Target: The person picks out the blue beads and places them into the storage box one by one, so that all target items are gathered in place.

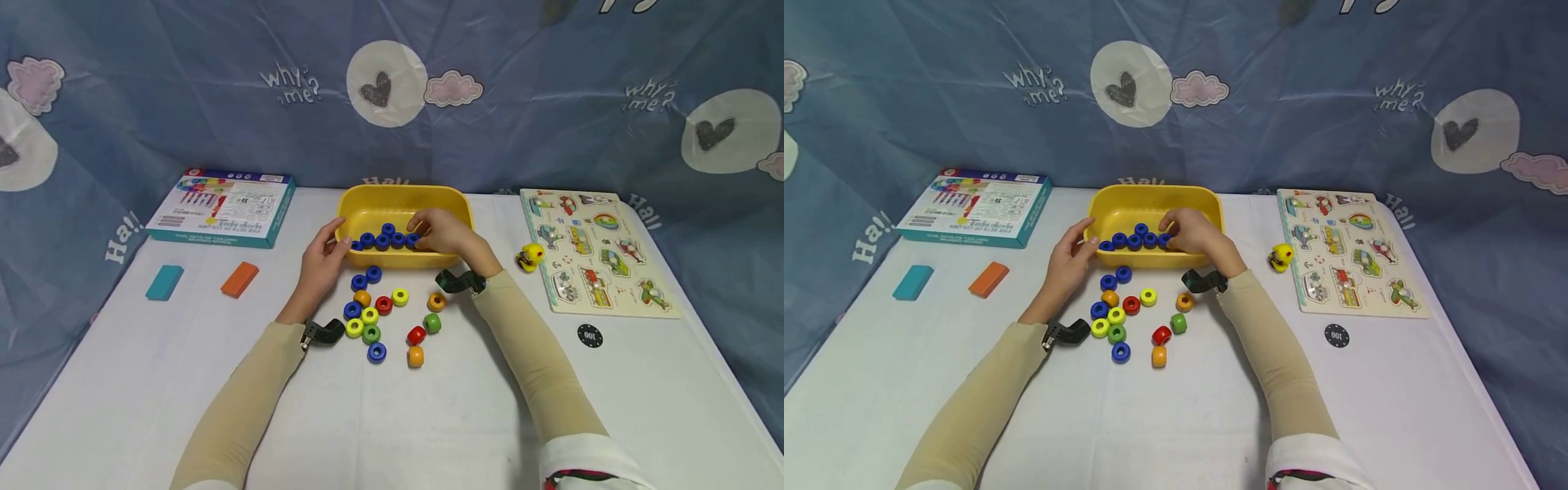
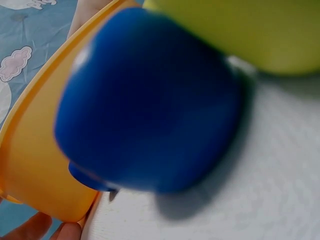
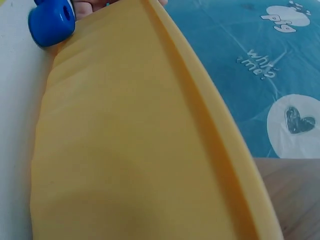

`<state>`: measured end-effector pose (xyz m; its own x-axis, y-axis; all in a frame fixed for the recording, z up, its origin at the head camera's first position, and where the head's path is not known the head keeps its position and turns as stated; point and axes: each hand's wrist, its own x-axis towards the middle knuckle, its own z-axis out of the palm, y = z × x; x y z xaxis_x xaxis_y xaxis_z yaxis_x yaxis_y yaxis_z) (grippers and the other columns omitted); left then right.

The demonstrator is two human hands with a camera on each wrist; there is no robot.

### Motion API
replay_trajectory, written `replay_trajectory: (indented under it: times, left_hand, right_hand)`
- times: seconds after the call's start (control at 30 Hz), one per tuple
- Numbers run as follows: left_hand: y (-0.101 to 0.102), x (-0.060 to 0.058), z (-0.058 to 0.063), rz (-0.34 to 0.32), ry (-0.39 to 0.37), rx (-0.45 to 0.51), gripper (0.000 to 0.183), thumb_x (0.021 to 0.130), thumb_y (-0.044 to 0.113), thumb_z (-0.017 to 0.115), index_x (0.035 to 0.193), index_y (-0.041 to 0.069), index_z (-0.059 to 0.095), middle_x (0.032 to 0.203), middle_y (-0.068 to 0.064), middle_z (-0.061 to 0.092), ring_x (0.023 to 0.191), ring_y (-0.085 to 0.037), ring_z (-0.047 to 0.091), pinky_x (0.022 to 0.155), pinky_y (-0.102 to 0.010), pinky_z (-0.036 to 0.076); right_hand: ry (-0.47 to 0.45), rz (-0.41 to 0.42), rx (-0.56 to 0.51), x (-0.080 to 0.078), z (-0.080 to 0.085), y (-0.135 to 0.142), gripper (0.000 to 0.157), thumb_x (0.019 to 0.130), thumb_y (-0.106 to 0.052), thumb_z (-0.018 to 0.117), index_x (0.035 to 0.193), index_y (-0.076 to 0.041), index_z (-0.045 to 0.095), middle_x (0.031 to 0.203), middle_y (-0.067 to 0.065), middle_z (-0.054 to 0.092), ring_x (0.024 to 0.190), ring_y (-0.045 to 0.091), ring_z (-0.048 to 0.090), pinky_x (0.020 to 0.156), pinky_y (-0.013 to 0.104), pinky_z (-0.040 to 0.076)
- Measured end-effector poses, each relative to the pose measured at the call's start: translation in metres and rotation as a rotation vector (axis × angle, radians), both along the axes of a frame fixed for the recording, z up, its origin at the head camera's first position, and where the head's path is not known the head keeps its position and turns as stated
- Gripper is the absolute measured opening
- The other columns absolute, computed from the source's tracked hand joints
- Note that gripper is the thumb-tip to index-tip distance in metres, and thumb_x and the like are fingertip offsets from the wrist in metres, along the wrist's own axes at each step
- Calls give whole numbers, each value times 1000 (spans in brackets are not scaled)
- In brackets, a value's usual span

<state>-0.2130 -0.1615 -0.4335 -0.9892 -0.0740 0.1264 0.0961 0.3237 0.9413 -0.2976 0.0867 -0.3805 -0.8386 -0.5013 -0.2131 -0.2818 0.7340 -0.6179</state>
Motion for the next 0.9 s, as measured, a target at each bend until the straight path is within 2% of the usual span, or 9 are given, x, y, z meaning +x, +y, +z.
replay_trajectory:
  times: [0.2,0.37,0.5,0.6,0.67,0.77,0.9]
  left_hand:
    - [-2,-1,0,-2,7,7,47,100,36,52,145,26,45,154,1,40,132,-24,48,109,-41,44]
    - [-1,0,0,4,-10,-2,48,100,37,52,146,27,44,155,2,39,132,-24,47,109,-40,44]
    - [-2,1,-1,-3,-1,-1,48,100,35,52,146,26,44,155,1,39,131,-25,49,108,-41,45]
    - [-3,0,0,-13,12,15,47,100,33,52,146,24,44,154,-1,40,129,-26,51,107,-42,45]
    - [-3,0,2,-16,7,24,47,100,32,53,146,23,44,154,-1,40,129,-27,51,108,-42,45]
    - [-1,3,10,-24,-11,21,48,101,28,52,147,19,43,155,-4,38,132,-29,48,110,-43,43]
    - [3,12,25,-30,-26,16,48,101,21,51,147,12,42,156,-9,37,132,-32,48,110,-44,43]
  right_hand:
    - [0,0,-14,0,1,-1,29,88,-3,67,116,-6,64,116,14,68,107,27,64,92,38,55]
    - [104,17,-48,5,7,1,29,89,-7,66,118,-4,63,114,16,69,100,28,66,89,38,55]
    - [238,57,-137,25,28,-4,28,89,-12,67,115,-4,65,110,15,70,84,27,65,77,36,55]
    - [270,174,-177,48,48,-14,26,88,-13,68,113,-6,67,108,12,71,79,24,64,73,34,55]
    - [252,280,-153,63,54,-22,27,89,-15,68,115,-8,68,108,10,71,80,21,63,75,31,55]
    - [183,399,-49,80,50,-33,32,90,-19,66,121,-9,65,106,7,70,78,15,60,73,26,53]
    - [145,404,142,94,29,-47,40,94,-23,63,131,-10,59,95,2,68,70,11,57,64,21,49]
